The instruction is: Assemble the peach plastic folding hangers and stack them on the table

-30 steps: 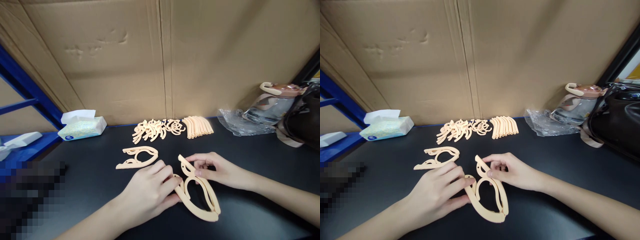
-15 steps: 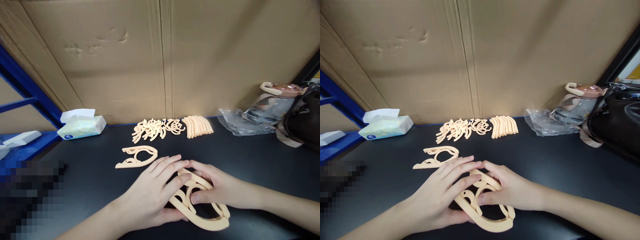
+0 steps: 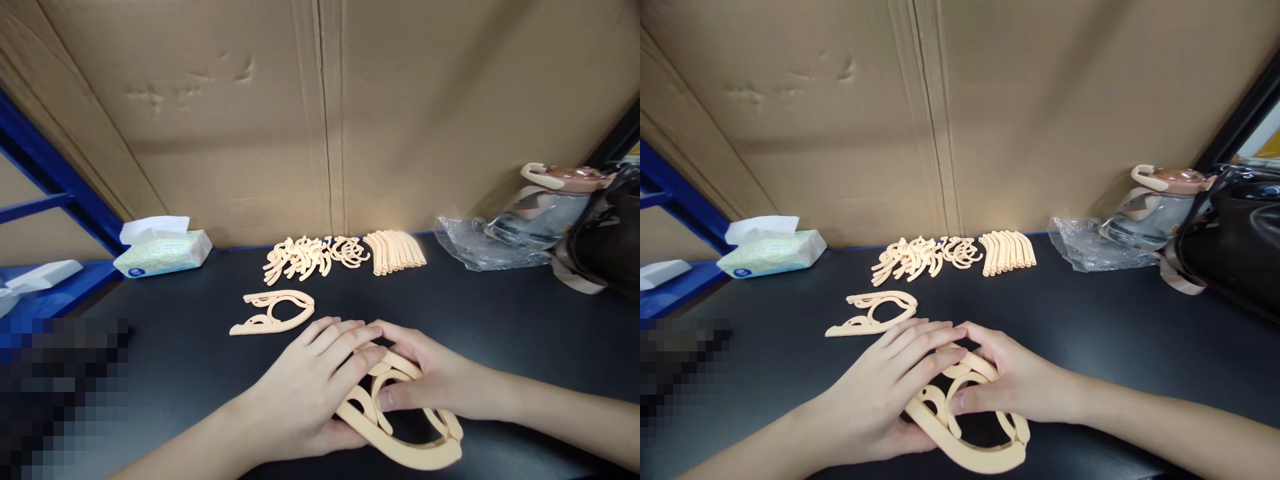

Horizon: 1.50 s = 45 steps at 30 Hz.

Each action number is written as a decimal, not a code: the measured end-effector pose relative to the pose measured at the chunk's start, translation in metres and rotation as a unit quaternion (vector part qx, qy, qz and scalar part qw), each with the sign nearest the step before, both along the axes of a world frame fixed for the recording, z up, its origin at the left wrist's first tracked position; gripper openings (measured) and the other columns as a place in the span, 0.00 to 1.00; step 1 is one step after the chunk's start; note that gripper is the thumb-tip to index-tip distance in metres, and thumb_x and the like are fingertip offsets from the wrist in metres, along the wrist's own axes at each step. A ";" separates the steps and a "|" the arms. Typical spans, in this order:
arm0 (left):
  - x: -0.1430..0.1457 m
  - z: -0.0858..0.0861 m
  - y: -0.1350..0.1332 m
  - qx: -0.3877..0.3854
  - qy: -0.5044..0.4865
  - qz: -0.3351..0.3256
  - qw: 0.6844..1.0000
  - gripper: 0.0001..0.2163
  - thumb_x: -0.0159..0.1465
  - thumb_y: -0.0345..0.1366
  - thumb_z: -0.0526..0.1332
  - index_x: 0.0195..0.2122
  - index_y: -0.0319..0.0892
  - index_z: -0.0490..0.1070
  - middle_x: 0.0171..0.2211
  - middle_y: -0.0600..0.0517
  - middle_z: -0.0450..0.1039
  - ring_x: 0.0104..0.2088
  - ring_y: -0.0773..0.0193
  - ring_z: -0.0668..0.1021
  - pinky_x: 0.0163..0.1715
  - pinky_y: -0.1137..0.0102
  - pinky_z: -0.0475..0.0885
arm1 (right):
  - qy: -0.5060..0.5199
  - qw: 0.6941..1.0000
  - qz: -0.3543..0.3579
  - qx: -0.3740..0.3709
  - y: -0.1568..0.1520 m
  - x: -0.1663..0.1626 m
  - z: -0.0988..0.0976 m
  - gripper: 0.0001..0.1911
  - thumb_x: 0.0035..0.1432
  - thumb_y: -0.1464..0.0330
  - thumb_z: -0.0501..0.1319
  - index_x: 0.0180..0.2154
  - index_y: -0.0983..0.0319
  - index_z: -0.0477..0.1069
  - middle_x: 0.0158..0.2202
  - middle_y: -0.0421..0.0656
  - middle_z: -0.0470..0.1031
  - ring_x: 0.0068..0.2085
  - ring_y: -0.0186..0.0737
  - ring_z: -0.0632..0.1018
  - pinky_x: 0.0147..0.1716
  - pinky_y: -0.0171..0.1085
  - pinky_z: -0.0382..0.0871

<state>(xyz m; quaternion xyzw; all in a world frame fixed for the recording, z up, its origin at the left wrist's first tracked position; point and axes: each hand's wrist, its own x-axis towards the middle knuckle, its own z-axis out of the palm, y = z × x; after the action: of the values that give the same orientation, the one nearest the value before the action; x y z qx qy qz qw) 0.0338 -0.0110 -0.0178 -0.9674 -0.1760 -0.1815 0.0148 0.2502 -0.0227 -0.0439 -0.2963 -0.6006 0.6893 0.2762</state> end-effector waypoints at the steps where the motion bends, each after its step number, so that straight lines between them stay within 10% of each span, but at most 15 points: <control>1: 0.000 0.000 0.000 -0.002 0.000 -0.001 1.000 0.24 0.62 0.48 0.58 0.54 0.37 0.61 0.58 0.44 0.63 0.56 0.55 0.66 0.58 0.62 0.56 | -0.003 1.000 -0.002 0.002 0.000 0.000 -0.001 0.30 0.52 0.67 0.68 0.55 0.55 0.59 0.35 0.36 0.66 0.38 0.33 0.68 0.38 0.32 0.65; 22: 0.001 0.005 0.001 -0.009 -0.035 -0.027 0.999 0.30 0.58 0.53 0.62 0.54 0.36 0.60 0.50 0.43 0.70 0.51 0.56 0.71 0.50 0.65 0.64 | -0.034 0.999 0.004 0.012 0.001 0.000 0.008 0.21 0.52 0.68 0.67 0.47 0.61 0.64 0.35 0.37 0.67 0.32 0.30 0.66 0.32 0.29 0.63; 35: -0.011 0.011 0.008 0.091 -0.068 0.147 0.982 0.27 0.60 0.51 0.61 0.54 0.39 0.61 0.49 0.43 0.70 0.47 0.52 0.71 0.45 0.62 0.63 | -0.055 0.996 -0.061 0.033 0.013 0.014 0.016 0.17 0.62 0.59 0.58 0.45 0.65 0.69 0.25 0.41 0.75 0.22 0.30 0.72 0.22 0.29 0.64; 45: -0.011 0.010 0.011 0.076 -0.080 0.143 0.984 0.26 0.59 0.52 0.60 0.53 0.41 0.63 0.50 0.46 0.72 0.47 0.53 0.73 0.47 0.61 0.59 | -0.028 0.999 -0.040 0.022 0.014 0.012 0.016 0.13 0.62 0.62 0.58 0.40 0.67 0.68 0.22 0.41 0.75 0.21 0.30 0.73 0.21 0.28 0.66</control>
<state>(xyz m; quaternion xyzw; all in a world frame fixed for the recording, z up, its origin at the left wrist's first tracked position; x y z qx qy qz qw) 0.0230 0.0000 -0.0077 -0.9105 -0.2990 -0.2674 0.0998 0.2625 -0.0084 -0.0277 -0.3331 -0.6110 0.6557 0.2927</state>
